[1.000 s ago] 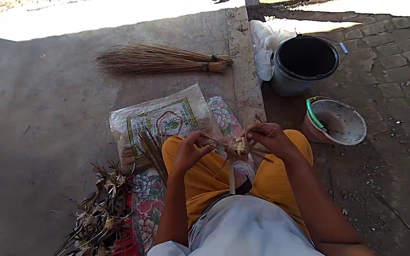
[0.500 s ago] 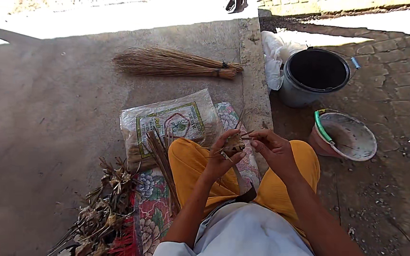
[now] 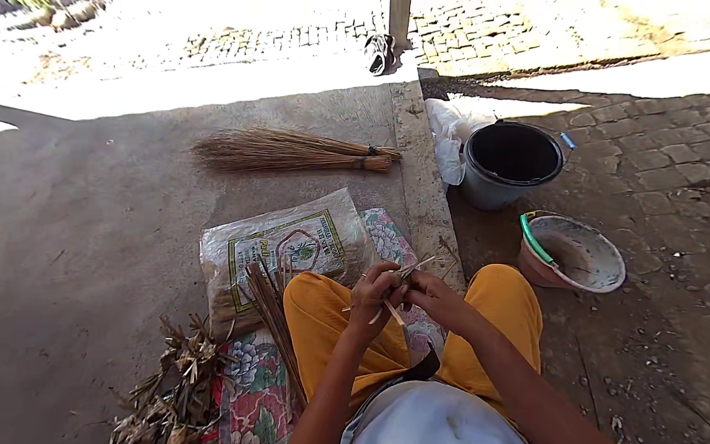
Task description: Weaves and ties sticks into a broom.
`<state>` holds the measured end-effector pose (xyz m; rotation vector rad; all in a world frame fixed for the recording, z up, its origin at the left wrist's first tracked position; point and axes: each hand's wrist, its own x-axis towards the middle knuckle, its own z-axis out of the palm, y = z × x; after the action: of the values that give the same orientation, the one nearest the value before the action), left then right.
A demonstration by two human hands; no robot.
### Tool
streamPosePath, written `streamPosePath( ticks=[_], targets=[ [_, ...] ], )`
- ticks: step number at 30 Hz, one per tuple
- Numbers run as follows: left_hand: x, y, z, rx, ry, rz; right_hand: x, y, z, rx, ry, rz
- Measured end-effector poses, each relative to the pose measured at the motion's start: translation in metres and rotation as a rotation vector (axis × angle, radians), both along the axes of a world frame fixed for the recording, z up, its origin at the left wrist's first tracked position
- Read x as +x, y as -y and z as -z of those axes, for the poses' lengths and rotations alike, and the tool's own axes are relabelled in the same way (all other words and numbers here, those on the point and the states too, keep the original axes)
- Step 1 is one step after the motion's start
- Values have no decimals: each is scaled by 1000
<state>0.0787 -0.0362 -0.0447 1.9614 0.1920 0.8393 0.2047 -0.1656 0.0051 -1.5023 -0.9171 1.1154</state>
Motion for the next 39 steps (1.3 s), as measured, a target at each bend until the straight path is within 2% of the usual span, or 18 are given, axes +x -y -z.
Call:
streamPosePath(
  ticks=[2,3,5,8,13,20,23,25,28,31,33,36,39],
  targets=[
    [-2,0,4,-379,145,180,6,2,0,66,-207,-41],
    [-2,3,2,-513,174,202,9,2,1,85,-271,-53],
    [-1,9,1,-597,200,174,12,2,2,104,-333,-10],
    [6,15,5,-575,234,74,10,-2,-3,161,-303,94],
    [14,17,6,-476,297,-55,-1,-5,-2,212,-156,135],
    [4,3,13,-217,252,-95,-22,-8,8,183,-329,217],
    [-1,1,14,-100,224,-115,-22,-8,12,141,-346,128],
    [0,4,11,-245,278,-66,-15,-6,17,205,-453,31],
    [5,12,-5,-628,272,-54,-5,-6,13,361,-537,35],
    [4,10,-14,-921,178,-41,0,0,-4,323,-362,181],
    [4,5,-15,-1067,242,27,4,5,-13,235,-173,237],
    [4,2,-17,-1176,316,66,6,4,-10,126,-37,158],
    [3,5,-11,-1142,313,56,-7,-3,0,80,-60,45]
  ],
)
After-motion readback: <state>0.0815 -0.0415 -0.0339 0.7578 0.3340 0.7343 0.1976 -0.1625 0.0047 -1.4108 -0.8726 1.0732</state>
